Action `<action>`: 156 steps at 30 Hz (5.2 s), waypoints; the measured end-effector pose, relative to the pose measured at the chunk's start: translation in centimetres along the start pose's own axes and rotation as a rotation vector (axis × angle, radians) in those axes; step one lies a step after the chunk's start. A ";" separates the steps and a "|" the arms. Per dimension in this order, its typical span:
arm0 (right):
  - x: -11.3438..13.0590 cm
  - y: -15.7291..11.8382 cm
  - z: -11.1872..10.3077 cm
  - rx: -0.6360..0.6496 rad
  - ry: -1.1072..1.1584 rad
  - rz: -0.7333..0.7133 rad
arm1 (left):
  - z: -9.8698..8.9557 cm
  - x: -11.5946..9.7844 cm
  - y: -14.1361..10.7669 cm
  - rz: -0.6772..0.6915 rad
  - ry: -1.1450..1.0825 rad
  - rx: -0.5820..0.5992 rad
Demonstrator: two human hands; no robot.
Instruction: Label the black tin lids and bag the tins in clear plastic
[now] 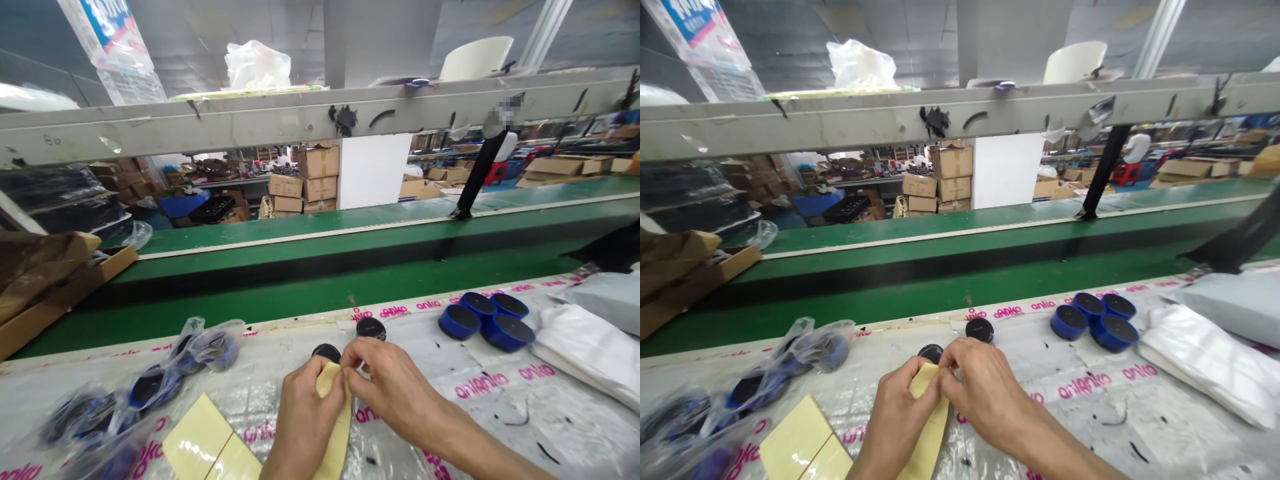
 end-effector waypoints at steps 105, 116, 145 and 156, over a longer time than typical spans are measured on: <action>-4.3 0.7 4.6 0.002 0.663 0.373 | 0.4 2.8 1.6 0.153 0.266 -0.017; -4.6 0.5 4.7 -0.031 0.632 0.397 | 0.5 2.9 1.6 0.151 0.249 -0.027; -4.7 0.2 5.0 -0.064 0.623 0.429 | 0.6 3.1 1.6 0.078 0.246 -0.016; -5.2 0.0 5.2 -0.114 0.607 0.447 | 0.5 3.2 1.4 0.057 0.189 -0.020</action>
Point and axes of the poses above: each hand's wrist, its own y-axis towards the middle knuckle, its own z-axis out of the palm, x = y × z, the point moved 6 cm from there along y, towards the middle knuckle, and after that the axes turned 13 degrees about -x, right-handed, at the moved point
